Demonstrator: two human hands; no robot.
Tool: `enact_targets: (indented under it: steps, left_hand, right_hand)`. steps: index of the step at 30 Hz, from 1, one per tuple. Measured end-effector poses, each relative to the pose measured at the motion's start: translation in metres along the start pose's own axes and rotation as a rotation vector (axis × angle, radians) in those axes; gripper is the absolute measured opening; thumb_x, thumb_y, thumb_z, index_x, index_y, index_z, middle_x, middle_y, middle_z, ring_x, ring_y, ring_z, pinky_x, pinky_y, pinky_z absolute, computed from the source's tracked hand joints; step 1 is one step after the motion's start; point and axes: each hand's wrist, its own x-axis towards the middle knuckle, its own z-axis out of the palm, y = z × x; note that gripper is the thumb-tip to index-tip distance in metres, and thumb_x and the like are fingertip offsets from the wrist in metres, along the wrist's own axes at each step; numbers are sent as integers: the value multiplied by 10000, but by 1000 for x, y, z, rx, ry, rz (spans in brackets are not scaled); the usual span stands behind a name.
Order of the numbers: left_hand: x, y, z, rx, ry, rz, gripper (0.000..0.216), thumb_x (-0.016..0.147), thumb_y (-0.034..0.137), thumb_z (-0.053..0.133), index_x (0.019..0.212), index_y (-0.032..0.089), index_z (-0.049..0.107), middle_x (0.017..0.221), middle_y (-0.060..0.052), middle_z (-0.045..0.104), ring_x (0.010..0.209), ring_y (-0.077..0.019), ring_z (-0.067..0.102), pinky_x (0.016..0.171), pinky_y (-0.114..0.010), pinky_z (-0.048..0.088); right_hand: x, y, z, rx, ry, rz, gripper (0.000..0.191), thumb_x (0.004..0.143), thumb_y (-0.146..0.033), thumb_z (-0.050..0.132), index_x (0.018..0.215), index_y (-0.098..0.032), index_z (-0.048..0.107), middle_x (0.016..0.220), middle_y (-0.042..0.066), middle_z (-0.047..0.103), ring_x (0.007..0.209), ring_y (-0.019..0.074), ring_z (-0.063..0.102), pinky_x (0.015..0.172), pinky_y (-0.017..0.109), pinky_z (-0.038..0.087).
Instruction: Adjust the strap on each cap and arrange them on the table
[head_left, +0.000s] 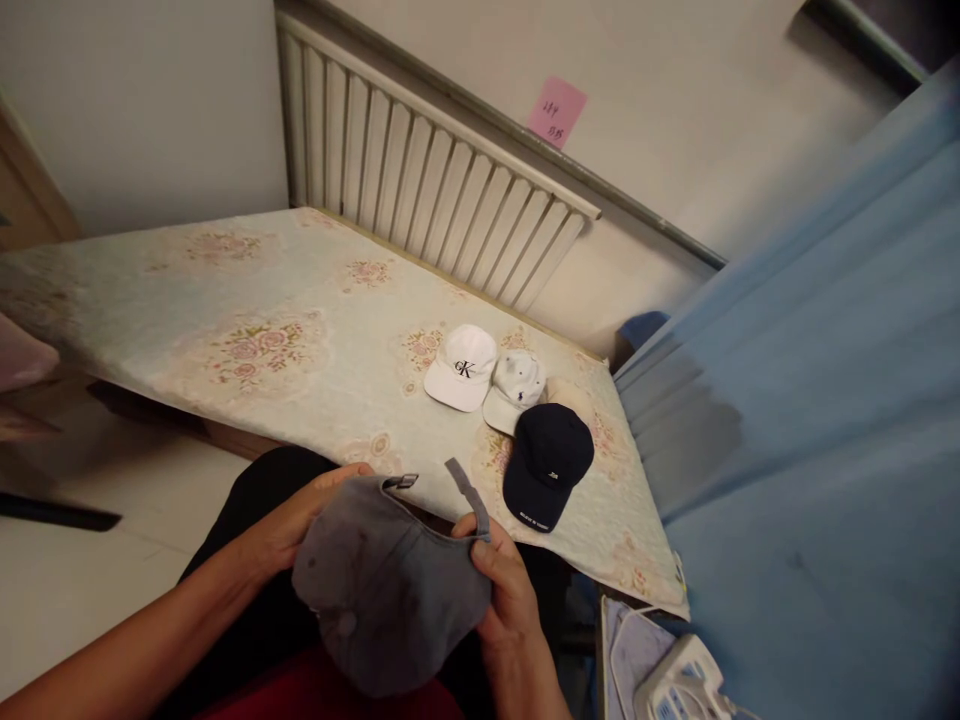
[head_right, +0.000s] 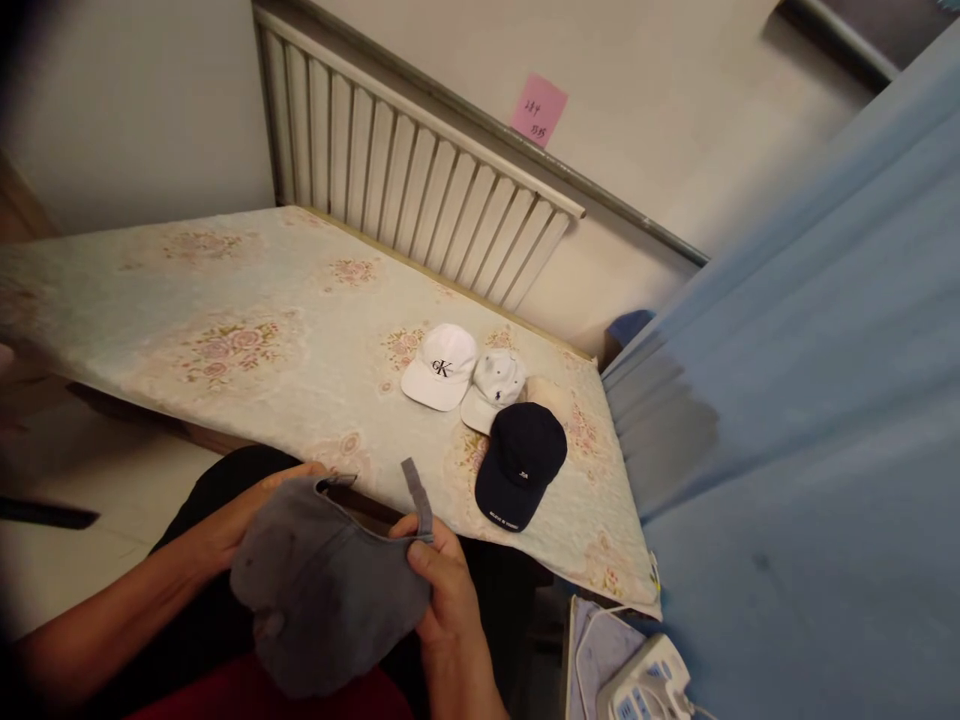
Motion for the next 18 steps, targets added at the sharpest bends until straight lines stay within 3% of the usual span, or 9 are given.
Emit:
enact_targets:
  steps: [4, 7, 12, 18]
  left_hand:
    - [-3, 4, -11, 19, -94, 4, 349, 736, 485, 671, 735, 151, 570, 610, 28, 552, 529, -87, 424, 497, -195, 308]
    - [-3, 6, -18, 60, -178, -31, 456, 647, 562, 714, 795, 142, 614, 671, -5, 600, 560, -106, 467, 517, -205, 334]
    - [-5, 9, -20, 154, -315, -193, 344, 704, 382, 727, 945, 145, 665, 868, -57, 684, 710, -142, 584, 631, -218, 406]
    - [-7, 10, -14, 146, -357, -200, 279, 710, 252, 719, 970, 166, 659, 771, -10, 688, 642, -112, 584, 595, -200, 401]
  right_hand:
    - [2, -6, -7, -44, 39, -26, 265, 648, -305, 790, 831, -152, 674, 656, 28, 641, 529, 110, 565, 500, 190, 408]
    - [6, -8, -12, -64, 70, -40, 261, 660, -321, 787, 824, -151, 676, 629, 16, 607, 519, 102, 530, 499, 192, 390]
    - [10, -8, -15, -80, 108, -78, 233, 745, -368, 724, 807, -149, 675, 575, -14, 530, 500, 74, 450, 496, 177, 346]
    - [8, -10, -14, -223, 69, -86, 231, 721, -338, 734, 794, -123, 692, 707, 44, 641, 618, 112, 546, 589, 210, 404]
